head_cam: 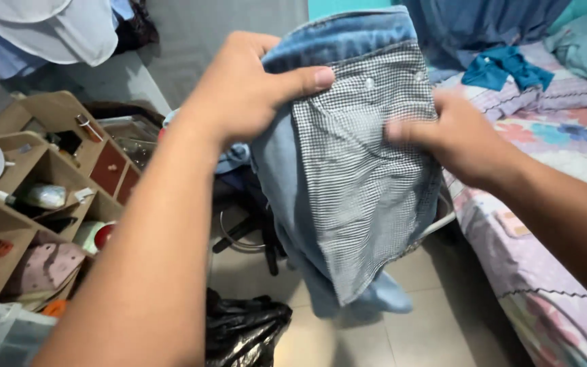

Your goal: Folding various items of clothing on a bed and placing them into a laundry basket.

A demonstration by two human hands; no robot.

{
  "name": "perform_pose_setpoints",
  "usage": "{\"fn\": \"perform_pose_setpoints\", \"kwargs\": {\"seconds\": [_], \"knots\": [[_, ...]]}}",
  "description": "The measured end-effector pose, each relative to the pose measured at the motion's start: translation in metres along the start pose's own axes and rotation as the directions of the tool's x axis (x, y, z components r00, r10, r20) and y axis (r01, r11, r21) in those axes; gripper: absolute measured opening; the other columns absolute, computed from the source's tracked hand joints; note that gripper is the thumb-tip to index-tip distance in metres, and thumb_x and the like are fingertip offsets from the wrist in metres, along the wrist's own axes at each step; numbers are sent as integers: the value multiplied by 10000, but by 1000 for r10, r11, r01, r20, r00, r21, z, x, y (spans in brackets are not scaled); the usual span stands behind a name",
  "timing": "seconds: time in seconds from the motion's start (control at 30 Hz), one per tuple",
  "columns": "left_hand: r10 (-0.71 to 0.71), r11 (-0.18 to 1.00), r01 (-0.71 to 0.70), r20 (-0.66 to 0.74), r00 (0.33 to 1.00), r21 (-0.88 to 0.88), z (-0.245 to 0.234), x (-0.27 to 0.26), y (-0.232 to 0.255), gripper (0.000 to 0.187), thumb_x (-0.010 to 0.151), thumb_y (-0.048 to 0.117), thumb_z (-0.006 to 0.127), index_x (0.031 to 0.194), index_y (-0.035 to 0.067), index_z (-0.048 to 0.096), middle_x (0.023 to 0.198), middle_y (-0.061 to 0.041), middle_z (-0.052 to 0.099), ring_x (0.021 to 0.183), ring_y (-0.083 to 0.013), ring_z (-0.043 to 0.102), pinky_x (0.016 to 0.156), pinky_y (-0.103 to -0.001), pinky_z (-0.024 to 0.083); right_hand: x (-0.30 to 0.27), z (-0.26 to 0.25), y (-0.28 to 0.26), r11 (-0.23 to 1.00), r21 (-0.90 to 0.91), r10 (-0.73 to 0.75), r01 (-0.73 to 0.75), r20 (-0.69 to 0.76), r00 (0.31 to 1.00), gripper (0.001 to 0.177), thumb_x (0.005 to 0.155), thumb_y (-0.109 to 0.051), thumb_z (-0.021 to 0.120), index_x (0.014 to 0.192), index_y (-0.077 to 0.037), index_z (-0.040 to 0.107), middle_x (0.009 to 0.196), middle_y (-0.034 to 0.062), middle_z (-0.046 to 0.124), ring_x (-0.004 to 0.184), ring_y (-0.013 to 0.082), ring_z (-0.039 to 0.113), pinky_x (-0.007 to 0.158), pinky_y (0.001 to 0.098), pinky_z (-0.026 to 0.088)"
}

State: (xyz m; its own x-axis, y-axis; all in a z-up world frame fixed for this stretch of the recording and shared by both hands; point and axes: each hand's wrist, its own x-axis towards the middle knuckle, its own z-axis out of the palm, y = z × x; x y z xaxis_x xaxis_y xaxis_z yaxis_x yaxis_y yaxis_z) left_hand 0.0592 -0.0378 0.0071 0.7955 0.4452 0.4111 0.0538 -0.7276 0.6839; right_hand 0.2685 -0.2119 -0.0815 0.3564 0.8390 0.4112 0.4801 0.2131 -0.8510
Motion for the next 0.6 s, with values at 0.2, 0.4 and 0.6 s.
{"fn": "perform_pose_setpoints", "kwargs": {"seconds": [0.2,0.4,0.6], "knots": [[20,977,-13,30,999,-211,24,9,3,309,846,321,806,1000,54,794,864,-5,807,757,-100,734,702,-283,593,-33,-18,28,908,257,286,-330,193,938,585,851,-214,694,1387,-29,548,1288,102,689,1166,205,658,998,367,515],[1,965,-3,-6,1000,-263,23,35,14,364,864,337,801,1063,33,787,925,-54,798,790,-149,736,741,-312,603,-28,-54,1,760,500,328,-415,256,909,506,986,-288,607,1374,35,573,1278,197,668,1154,295,646,1024,461,491],[-21,934,20,-1,1000,-358,41,82,30,459,789,357,833,1123,62,723,999,-103,825,832,-235,820,742,-398,650,-57,-99,-46,536,708,242,-460,393,887,497,1013,-327,576,1355,33,574,1296,220,650,1173,332,631,1033,499,475]]}}
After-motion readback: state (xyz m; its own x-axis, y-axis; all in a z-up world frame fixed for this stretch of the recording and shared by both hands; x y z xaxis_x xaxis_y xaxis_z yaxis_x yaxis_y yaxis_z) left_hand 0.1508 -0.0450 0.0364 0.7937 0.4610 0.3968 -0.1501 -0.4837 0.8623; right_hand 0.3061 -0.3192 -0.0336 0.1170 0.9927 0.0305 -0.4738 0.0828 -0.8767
